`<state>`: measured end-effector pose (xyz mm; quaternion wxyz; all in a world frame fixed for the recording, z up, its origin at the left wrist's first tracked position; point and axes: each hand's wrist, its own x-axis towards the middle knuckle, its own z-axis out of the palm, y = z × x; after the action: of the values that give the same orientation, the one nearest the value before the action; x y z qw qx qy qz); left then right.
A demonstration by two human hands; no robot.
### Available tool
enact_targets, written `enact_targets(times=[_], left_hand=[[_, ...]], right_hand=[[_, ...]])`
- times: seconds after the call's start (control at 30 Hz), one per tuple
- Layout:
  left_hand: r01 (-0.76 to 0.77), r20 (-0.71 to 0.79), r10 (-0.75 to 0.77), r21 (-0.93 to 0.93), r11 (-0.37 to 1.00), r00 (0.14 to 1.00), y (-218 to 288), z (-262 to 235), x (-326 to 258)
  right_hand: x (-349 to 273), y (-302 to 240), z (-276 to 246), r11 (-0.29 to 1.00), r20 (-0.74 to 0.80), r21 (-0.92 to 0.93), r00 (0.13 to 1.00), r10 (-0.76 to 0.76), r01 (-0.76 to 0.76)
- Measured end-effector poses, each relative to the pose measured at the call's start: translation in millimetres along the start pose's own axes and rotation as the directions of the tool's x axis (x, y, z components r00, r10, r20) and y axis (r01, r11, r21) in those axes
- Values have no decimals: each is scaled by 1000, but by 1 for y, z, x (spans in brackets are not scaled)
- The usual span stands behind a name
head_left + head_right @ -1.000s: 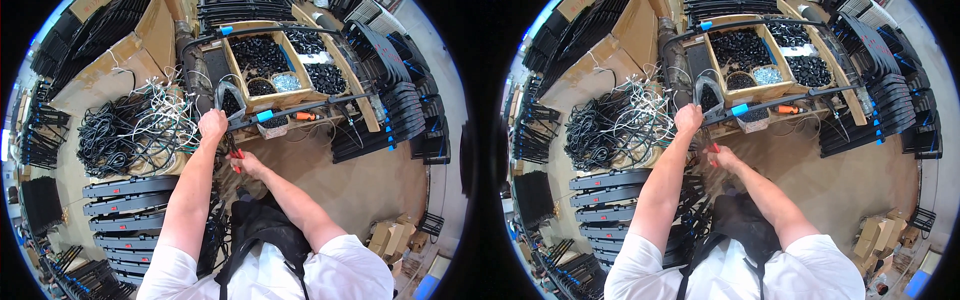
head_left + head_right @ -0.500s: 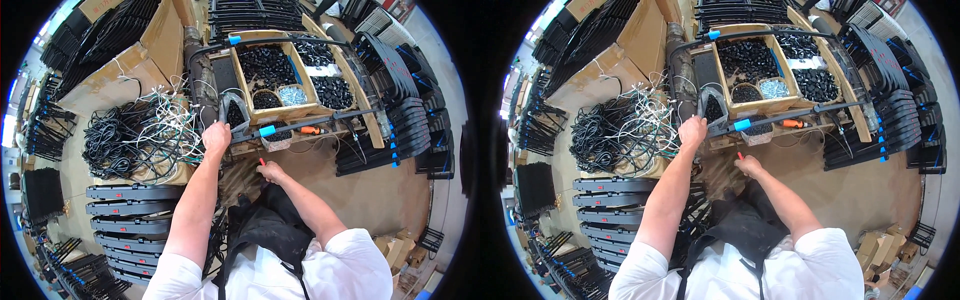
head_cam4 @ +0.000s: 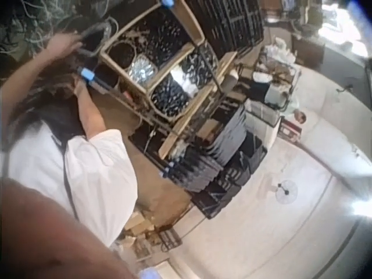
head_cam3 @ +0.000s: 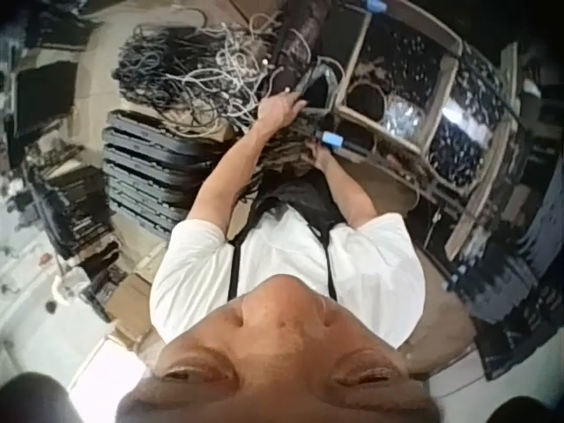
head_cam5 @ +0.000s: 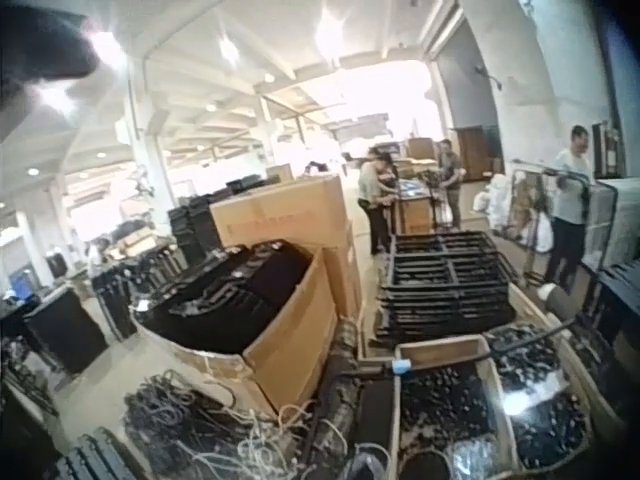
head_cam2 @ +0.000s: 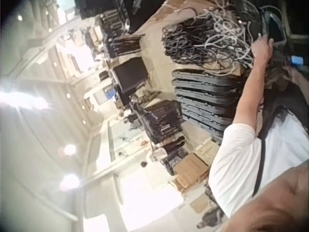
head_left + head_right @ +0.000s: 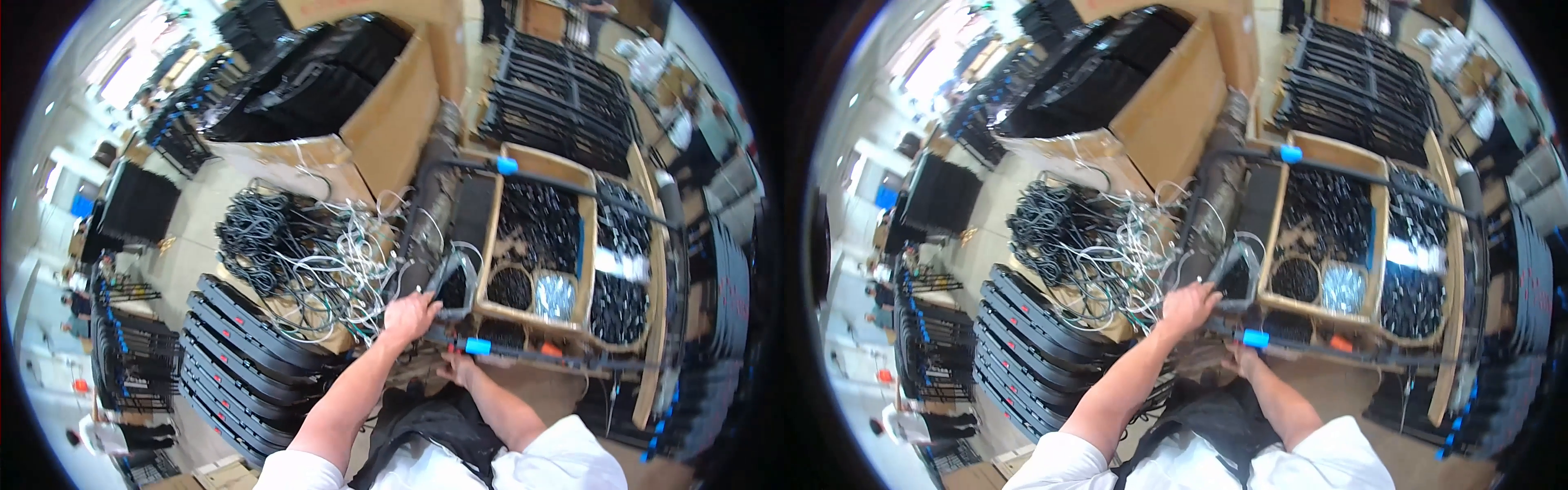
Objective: Assembling electronic appliance components using an electric screwdriver and cables.
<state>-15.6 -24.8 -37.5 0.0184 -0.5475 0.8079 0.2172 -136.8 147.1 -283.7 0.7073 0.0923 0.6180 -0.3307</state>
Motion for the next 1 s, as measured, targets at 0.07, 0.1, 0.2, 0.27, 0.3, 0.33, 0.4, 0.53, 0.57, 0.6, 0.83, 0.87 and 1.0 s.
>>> enact_targets(times=[0.07, 0.1, 0.2, 0.27, 0.3, 0.33, 0.4, 0.53, 0.57, 0.6, 0.83, 0.87, 1.0], left_hand=[[9, -116, -27, -153, 988, 993, 3, 1, 1], [4, -173, -48, -246, 969, 984, -5, -2, 0], [-204, -451, 78, -238, 950, 889, 5, -72, 25], [-293, -759, 190, -1, 956, 623, -2, -155, 55], [-278, -876, 237, 125, 953, 421, 6, -206, 71], [-191, -910, 225, 166, 967, 348, 4, -250, 81], [-72, -925, 299, 290, 954, 235, -5, -330, 101], [131, -742, 233, 396, 909, 628, -42, -394, 135], [178, -679, 131, 366, 914, 722, -34, -399, 140], [230, -602, 24, 342, 911, 798, -27, -404, 143], [46, -581, 254, 451, 891, 773, -37, -411, 135], [106, -510, 153, 442, 891, 846, -28, -411, 135], [256, -572, 245, 654, 712, 783, -49, -417, 144]], right_hand=[[-3, -4, -32, 961, 63, -244, 986, 153, -134], [-26, -15, -28, 879, 41, -473, 995, 95, -65], [-93, -50, -68, 518, 215, -827, 974, -67, 218], [-141, -81, -86, 474, 289, -841, 957, -14, 261], [-169, -97, -93, 481, 326, -824, 945, -32, 301], [-191, -114, -96, 466, 331, -829, 943, -36, 309], [-233, -143, -93, 300, 471, -828, 878, -86, 473], [-290, -180, -76, 469, 545, -725, 837, -59, 505], [-286, -178, -80, 471, 578, -687, 809, -106, 553], [-286, -178, -87, 479, 566, -690, 817, -112, 543], [-291, -199, -76, 325, 646, -642, 718, -258, 694], [-291, -203, -73, 349, 634, -640, 727, -265, 685], [-307, -224, -44, 205, 655, -660, 687, -315, 723]])
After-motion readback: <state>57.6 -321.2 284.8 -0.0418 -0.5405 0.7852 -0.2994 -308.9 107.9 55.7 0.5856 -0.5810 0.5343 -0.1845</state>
